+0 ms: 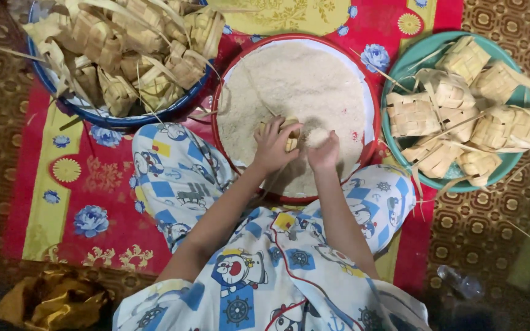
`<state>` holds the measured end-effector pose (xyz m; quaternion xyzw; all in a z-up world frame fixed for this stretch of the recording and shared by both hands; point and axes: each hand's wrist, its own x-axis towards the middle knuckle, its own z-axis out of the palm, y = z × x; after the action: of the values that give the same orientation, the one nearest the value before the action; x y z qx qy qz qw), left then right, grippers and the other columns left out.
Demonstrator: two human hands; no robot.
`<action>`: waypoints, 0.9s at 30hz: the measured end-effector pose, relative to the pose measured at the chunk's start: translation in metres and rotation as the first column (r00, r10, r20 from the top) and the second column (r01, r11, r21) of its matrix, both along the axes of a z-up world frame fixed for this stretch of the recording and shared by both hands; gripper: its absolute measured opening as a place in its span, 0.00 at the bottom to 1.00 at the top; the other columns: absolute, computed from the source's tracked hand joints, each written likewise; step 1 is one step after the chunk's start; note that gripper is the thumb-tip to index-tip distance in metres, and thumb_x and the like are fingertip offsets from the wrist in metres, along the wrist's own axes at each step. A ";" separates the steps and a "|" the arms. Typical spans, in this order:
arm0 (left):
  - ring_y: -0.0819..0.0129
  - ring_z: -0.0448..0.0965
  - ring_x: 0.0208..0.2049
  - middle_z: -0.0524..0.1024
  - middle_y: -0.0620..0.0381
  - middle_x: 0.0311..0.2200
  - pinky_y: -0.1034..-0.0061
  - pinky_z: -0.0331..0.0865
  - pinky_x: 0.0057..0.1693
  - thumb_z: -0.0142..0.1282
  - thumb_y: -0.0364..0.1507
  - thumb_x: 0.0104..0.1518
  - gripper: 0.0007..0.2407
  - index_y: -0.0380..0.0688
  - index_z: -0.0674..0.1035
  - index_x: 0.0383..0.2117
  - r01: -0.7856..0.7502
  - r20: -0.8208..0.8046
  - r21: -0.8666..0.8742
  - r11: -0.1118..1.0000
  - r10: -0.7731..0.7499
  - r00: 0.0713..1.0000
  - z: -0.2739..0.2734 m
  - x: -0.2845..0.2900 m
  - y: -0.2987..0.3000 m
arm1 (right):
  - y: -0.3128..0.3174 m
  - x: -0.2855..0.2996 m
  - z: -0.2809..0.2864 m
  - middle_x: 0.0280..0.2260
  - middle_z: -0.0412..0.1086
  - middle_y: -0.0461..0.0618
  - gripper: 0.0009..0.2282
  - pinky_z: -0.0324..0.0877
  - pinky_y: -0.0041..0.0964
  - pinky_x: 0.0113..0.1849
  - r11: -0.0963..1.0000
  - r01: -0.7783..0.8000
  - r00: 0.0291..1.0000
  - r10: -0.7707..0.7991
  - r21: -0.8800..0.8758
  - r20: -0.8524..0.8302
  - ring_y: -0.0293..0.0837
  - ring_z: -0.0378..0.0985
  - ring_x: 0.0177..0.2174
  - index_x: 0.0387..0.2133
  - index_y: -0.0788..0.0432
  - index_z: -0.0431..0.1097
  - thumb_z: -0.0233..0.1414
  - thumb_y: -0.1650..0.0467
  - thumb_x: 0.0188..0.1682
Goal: Filling woven palm leaf pouches with rice for making ketupat
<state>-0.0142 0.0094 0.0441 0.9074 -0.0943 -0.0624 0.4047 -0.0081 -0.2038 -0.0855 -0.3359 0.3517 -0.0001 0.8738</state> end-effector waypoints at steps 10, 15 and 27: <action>0.51 0.57 0.65 0.62 0.55 0.56 0.21 0.47 0.58 0.61 0.39 0.54 0.26 0.69 0.69 0.61 -0.056 0.167 0.047 0.997 0.047 0.985 -0.016 -0.006 -0.009 | 0.069 0.027 0.145 0.22 0.65 0.41 0.10 0.70 0.33 0.35 0.964 0.091 0.961 -0.151 0.250 0.230 0.41 0.73 0.26 0.17 0.53 0.66 0.51 0.64 0.46; 0.52 0.58 0.65 0.63 0.56 0.55 0.22 0.48 0.58 0.61 0.41 0.52 0.27 0.71 0.69 0.62 -0.083 0.265 0.042 0.996 0.069 0.962 -0.038 -0.006 -0.012 | 0.050 0.037 0.118 0.27 0.71 0.49 0.10 0.71 0.40 0.50 0.914 -0.017 0.953 0.138 -0.406 0.270 0.47 0.78 0.39 0.22 0.57 0.68 0.47 0.64 0.47; 0.55 0.59 0.65 0.65 0.56 0.56 0.25 0.50 0.59 0.61 0.42 0.49 0.27 0.73 0.70 0.60 -0.130 0.255 0.096 0.987 0.102 0.962 -0.036 -0.004 -0.014 | 0.038 0.061 0.030 0.45 0.75 0.56 0.11 0.65 0.49 0.58 0.263 0.095 0.900 0.389 -0.960 0.196 0.55 0.75 0.51 0.44 0.55 0.78 0.46 0.72 0.56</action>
<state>-0.0182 -0.0050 0.0077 0.9332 -0.0875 0.0707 0.3412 0.0532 -0.1660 -0.0553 -0.8154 0.0620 -0.1954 0.5413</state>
